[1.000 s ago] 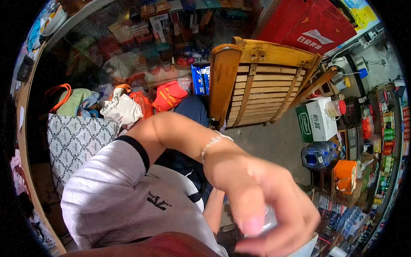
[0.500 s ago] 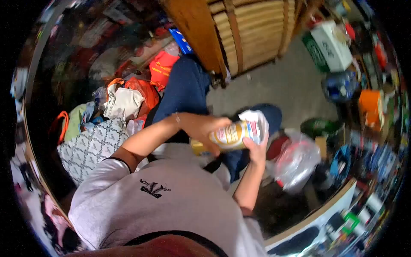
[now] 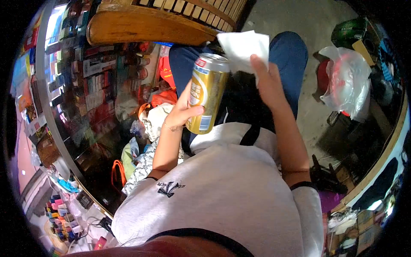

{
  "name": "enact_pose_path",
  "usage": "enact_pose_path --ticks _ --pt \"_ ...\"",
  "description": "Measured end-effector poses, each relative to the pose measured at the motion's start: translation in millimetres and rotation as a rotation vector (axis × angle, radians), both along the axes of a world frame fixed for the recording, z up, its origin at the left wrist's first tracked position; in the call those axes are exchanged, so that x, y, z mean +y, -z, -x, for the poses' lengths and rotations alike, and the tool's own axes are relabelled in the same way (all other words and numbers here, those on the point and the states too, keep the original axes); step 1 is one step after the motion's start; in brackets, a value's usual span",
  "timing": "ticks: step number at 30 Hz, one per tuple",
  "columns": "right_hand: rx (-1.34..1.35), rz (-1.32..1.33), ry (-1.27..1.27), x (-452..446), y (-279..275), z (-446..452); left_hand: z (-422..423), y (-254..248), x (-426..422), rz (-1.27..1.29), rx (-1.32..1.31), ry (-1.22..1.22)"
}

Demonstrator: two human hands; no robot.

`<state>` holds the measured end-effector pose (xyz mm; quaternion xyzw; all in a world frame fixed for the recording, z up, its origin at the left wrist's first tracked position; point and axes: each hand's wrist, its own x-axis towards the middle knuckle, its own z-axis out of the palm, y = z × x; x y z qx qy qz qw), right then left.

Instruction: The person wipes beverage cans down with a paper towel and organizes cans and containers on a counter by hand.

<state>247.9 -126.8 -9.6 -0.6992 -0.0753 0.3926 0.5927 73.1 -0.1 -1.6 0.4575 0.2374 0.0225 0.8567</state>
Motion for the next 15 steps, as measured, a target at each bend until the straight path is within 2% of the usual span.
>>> enact_pose_path --ticks 4,6,7,8,9,10,12,15 --pt "-0.090 -0.053 -0.035 -3.4 9.0 -14.8 0.5 -5.1 14.0 -0.103 -0.032 -0.020" --pt "-0.243 -0.149 -0.015 1.6 -2.8 -7.2 -0.7 -10.7 18.3 -0.227 -0.029 0.007" --pt "-0.244 -0.033 -0.101 -0.1 -7.7 -4.3 1.1 -9.8 19.8 -0.370 0.001 0.033" --pt "-0.353 -0.203 -0.120 4.4 -8.4 4.2 1.1 -10.3 19.5 -0.363 0.001 0.032" --pt "-0.312 -0.192 -0.261 5.0 -19.8 8.1 0.6 -12.7 19.4 -0.588 0.022 0.075" --pt "-0.613 -0.450 -0.295 18.5 -19.9 11.3 0.4 -14.9 19.3 -0.816 0.043 0.119" --pt "-0.535 -0.410 -0.303 18.9 -21.4 17.7 2.9 -16.7 12.8 -0.802 0.097 0.103" --pt "-0.609 -0.372 -0.362 18.4 -20.4 19.8 5.9 -14.6 8.2 -1.173 0.144 0.050"
